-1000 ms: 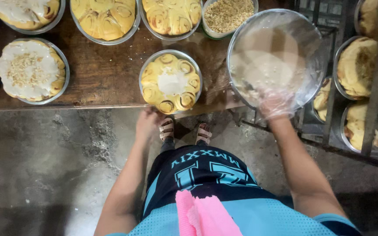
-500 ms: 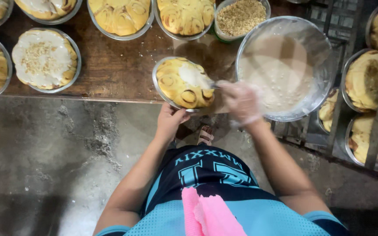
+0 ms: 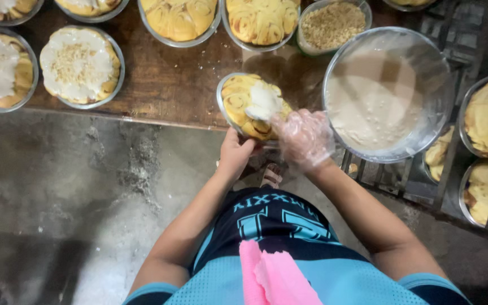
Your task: The person spreads white icing onto baked pastries in metal tins using a spoon, sprinkles chopped nuts over the icing by hand, and briefly touches a large commercial dough mixer.
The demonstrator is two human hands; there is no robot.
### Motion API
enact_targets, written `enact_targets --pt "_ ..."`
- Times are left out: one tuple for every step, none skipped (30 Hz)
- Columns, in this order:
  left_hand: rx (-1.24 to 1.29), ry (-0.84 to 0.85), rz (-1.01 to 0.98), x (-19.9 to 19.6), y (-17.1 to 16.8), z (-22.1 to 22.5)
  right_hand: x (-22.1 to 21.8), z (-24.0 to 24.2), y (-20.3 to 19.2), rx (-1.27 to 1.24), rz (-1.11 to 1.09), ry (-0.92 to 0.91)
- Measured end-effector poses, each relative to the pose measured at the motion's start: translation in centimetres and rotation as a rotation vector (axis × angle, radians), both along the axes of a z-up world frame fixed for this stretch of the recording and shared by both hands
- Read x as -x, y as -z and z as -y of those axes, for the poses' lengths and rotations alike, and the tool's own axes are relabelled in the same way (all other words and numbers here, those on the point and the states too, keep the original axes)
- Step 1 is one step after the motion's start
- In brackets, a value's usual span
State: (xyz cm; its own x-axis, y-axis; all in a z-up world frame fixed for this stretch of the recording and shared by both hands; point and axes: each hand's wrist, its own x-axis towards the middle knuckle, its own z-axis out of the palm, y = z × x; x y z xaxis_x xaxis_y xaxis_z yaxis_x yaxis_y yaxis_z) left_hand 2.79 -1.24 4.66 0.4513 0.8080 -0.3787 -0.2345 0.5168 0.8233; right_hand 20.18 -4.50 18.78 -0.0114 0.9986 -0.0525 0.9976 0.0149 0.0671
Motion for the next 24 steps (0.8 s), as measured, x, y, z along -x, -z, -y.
enact_targets --pt "0.025 -0.003 -0.007 0.1 0.0 0.3 0.1 0.8 -0.3 -0.031 -0.036 -0.038" --pt "0.029 -0.013 0.004 0.3 0.1 0.6 0.2 1.6 -0.6 -0.063 -0.072 -0.075" --pt "0.022 -0.021 0.022 0.1 0.2 0.4 -0.4 1.6 -0.9 -0.103 -0.102 -0.112" --pt "0.016 -0.030 0.040 0.0 0.3 0.3 -0.9 1.7 -1.2 -0.099 -0.134 -0.075" --pt "0.008 -0.031 0.034 0.1 0.3 0.3 -1.3 1.3 -1.2 -0.091 -0.171 -0.043" --pt "-0.001 -0.033 0.029 0.2 0.4 0.3 -1.9 1.1 -1.2 -0.083 -0.209 -0.010" --pt "-0.006 -0.026 0.024 0.3 0.4 0.6 -2.0 0.8 -0.8 -0.047 -0.225 0.069" --pt "0.039 -0.025 0.038 0.3 0.4 0.8 -2.0 0.5 -0.3 -0.010 -0.241 0.149" --pt "0.080 -0.020 0.051 0.1 0.3 0.8 -2.0 0.5 0.2 0.022 -0.256 0.231" --pt "0.122 -0.015 0.064 0.0 0.2 0.7 -1.7 0.5 0.7 0.015 -0.210 0.221" --pt "0.076 -0.017 0.023 -0.4 0.1 0.4 -1.4 0.9 1.1 0.004 -0.161 0.209" --pt "0.031 -0.019 -0.018 -0.8 -0.1 0.1 -0.9 1.4 1.4 -0.007 -0.112 0.196" --pt "-0.003 -0.030 -0.066 -0.8 -0.3 0.3 -0.4 2.5 1.6 -0.113 -0.119 0.141" --pt "0.033 -0.043 -0.021 -0.7 -0.4 0.6 0.1 4.0 1.6 -0.220 -0.126 0.086" --pt "0.065 -0.051 0.023 -0.6 -0.6 0.6 0.6 5.2 1.5 -0.330 -0.133 0.036" --pt "0.098 -0.058 0.066 -0.5 -0.7 0.6 0.9 6.3 1.4 -0.313 -0.155 0.027" --pt "0.103 -0.054 0.044 -0.3 -0.8 0.1 0.7 7.0 1.1 -0.303 -0.172 0.022" --pt "0.107 -0.050 0.021 0.0 -0.8 -0.7 0.1 7.4 0.8 -0.292 -0.189 0.016" --pt "0.113 -0.042 0.001 0.3 -0.6 -1.3 -0.9 7.6 0.7 -0.237 -0.018 0.017" --pt "0.107 0.026 -0.029 1.0 -0.2 -2.3 -2.2 7.7 0.8 -0.161 0.048 0.050" --pt "0.106 0.096 -0.060 2.0 0.5 -3.4 -4.3 8.1 0.8 -0.089 0.048 0.128" --pt "0.104 0.166 -0.091 3.0 1.5 -4.6 -6.5 8.4 1.2 -0.144 -0.041 0.232" --pt "0.094 0.155 -0.191 3.9 2.7 -5.8 -9.0 8.9 1.7 -0.203 -0.101 0.337" --pt "0.082 0.144 -0.290 4.6 4.1 -6.5 -11.2 9.5 2.6 -0.217 -0.122 0.419"
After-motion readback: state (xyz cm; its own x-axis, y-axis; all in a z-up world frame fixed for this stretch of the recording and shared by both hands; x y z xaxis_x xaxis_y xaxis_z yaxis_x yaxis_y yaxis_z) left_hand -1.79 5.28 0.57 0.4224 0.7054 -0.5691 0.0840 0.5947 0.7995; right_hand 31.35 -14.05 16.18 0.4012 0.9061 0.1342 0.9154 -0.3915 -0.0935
